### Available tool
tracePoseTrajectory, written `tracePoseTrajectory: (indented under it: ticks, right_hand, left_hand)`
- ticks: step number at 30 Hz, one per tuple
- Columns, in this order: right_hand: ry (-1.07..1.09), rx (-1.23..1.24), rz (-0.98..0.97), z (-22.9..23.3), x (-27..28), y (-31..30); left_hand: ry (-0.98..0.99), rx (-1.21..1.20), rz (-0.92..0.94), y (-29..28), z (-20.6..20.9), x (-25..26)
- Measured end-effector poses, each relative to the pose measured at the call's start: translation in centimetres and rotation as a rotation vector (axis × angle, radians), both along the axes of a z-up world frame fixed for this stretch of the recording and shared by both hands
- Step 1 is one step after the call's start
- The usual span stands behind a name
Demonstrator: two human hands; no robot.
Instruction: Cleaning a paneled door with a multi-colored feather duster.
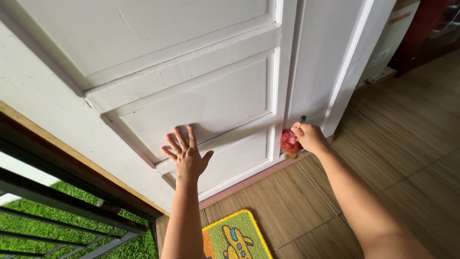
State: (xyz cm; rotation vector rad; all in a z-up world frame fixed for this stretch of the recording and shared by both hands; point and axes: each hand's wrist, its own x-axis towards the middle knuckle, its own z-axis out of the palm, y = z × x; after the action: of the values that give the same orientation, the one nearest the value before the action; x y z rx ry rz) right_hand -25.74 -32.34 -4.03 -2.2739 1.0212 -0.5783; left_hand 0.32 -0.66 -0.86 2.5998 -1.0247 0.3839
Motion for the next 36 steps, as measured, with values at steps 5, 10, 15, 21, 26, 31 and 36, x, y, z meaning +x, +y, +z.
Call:
tracePoseTrajectory:
  ticks: [5,10,15,21,26,31,36]
  right_hand:
    - [-0.227,0.163,0.041,3.3,-0.3,1.2]
    - [-0.385,0.009,-0.072,7.3,-1.7,1.2]
    - [-0.791,-0.011,-0.112,11.8,-4.8,-0.2]
    - [-1.259,-0.216,-0.135,12.4,-9.4,-4.4]
    - [-1.521,-0.329,-0.163,11.2,-12.0,-7.2]
    - [-1.865,-0.19,-0.218,10.8,-13.5,-8.8]
    - [-1.99,-0.176,-0.157,10.6,-14.1,-9.8]
  left_hand:
    - [0.006,-0.003,-0.003,0.2,0.2,0.0]
    - [-0.004,0.022,0.005,0.2,0.0,0.0]
    - [0.017,0.027,0.013,0.2,0.4,-0.2]
    - [-0.007,0.007,0.009,0.3,0.4,-0.4]
    - [-0.018,-0.014,0.006,0.2,0.3,-0.4]
    - [-0.015,-0.02,0.014,0.2,0.5,-0.6]
    - [-0.026,-0.03,0.011,0.4,0.5,-0.6]
